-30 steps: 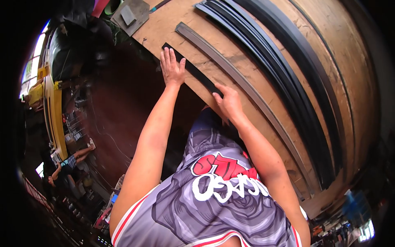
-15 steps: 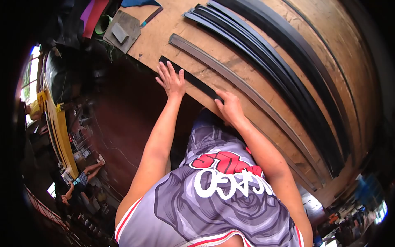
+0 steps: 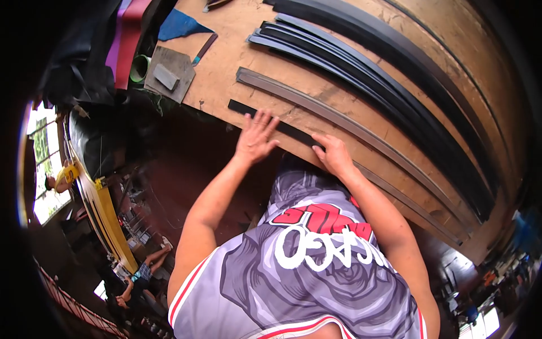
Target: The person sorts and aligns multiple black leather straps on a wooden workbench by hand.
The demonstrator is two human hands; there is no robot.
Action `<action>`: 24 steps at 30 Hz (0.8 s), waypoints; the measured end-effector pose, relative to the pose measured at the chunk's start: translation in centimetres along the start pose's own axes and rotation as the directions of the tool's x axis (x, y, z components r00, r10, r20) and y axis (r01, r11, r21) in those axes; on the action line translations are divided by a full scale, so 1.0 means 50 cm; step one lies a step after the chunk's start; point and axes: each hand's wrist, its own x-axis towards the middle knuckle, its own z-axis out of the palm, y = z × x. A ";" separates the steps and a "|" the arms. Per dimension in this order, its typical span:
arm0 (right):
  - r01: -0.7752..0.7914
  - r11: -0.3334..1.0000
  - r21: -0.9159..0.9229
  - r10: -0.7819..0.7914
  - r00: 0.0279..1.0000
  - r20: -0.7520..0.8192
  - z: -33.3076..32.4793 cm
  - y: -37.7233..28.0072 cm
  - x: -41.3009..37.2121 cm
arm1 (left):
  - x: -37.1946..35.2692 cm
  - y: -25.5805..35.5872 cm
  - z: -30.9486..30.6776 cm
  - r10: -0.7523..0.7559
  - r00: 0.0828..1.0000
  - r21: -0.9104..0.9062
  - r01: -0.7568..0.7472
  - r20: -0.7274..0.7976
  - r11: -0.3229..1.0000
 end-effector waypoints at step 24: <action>-0.255 0.858 0.446 0.151 0.955 0.257 -0.018 0.142 -0.029 | 0.113 0.103 0.165 -0.663 0.629 -0.152 0.669 -0.406 0.728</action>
